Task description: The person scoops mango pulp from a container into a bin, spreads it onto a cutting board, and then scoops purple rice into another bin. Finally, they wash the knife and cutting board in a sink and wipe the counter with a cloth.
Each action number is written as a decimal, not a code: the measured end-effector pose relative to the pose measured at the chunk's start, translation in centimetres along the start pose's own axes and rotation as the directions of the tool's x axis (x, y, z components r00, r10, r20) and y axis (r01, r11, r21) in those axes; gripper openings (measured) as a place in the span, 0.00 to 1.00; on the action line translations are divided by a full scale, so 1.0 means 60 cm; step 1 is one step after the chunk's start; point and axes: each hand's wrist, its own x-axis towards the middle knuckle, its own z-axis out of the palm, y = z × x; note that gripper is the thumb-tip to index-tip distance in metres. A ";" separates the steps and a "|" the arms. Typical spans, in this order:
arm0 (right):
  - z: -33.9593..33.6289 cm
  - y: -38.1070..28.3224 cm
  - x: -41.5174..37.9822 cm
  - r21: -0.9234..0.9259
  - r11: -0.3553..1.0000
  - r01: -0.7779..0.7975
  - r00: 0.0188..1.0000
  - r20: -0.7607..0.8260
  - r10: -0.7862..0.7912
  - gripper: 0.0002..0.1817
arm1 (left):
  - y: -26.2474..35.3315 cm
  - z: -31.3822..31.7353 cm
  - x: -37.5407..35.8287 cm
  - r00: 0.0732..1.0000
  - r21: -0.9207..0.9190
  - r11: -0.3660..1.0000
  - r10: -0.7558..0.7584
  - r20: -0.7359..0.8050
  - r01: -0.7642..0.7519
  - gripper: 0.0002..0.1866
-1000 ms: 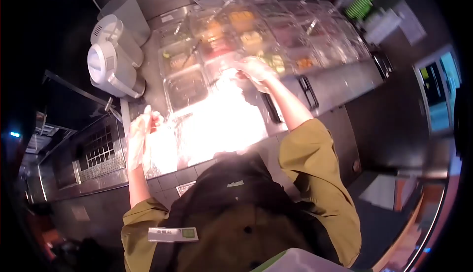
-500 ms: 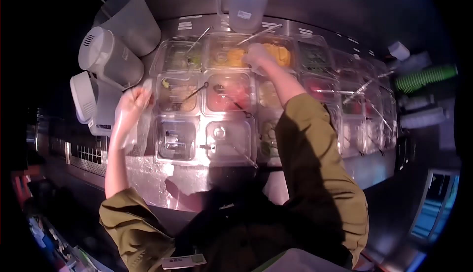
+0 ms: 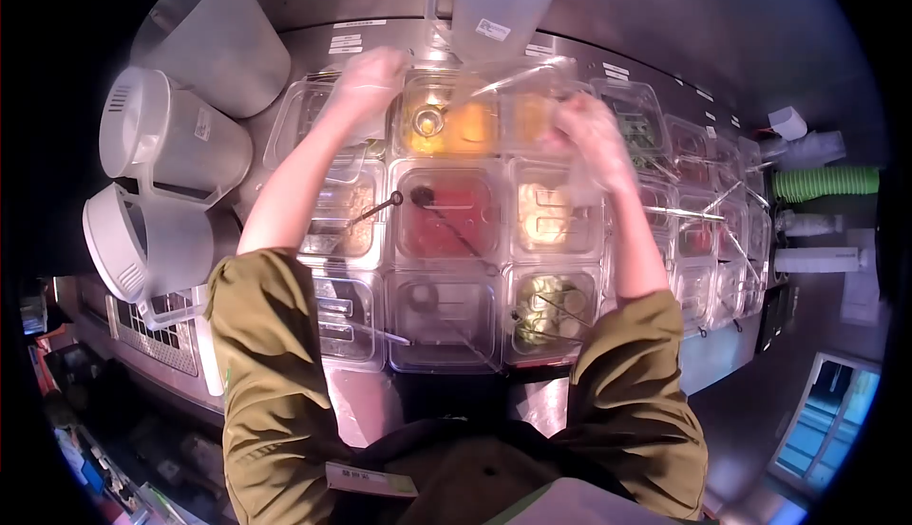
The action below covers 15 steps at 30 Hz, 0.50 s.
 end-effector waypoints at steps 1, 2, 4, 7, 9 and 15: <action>-0.025 0.006 -0.027 0.082 0.989 -0.121 0.992 -0.019 0.123 0.18 | -0.006 0.019 0.009 0.991 0.062 0.990 0.129 0.022 -0.130 0.12; -0.051 0.012 -0.053 0.165 0.958 -0.236 0.970 -0.028 0.244 0.21 | 0.000 0.032 0.015 0.989 0.149 0.979 0.133 0.070 -0.142 0.12; -0.092 0.007 -0.107 0.184 0.931 -0.317 0.943 -0.044 0.330 0.17 | 0.025 0.056 0.030 0.981 0.316 0.934 0.120 0.153 -0.164 0.10; -0.139 0.077 -0.166 0.196 0.904 -0.379 0.918 -0.040 0.394 0.12 | 0.027 0.076 0.035 0.989 0.342 0.929 0.118 0.090 -0.142 0.07; -0.152 0.112 -0.199 0.144 0.870 -0.472 0.868 -0.099 0.487 0.11 | 0.031 0.073 0.046 0.982 0.350 0.927 0.083 0.168 -0.138 0.08; -0.134 0.126 -0.265 -0.192 0.819 -0.541 0.838 -0.211 0.504 0.09 | 0.013 0.048 0.101 0.900 0.158 0.985 -0.003 0.436 -0.073 0.10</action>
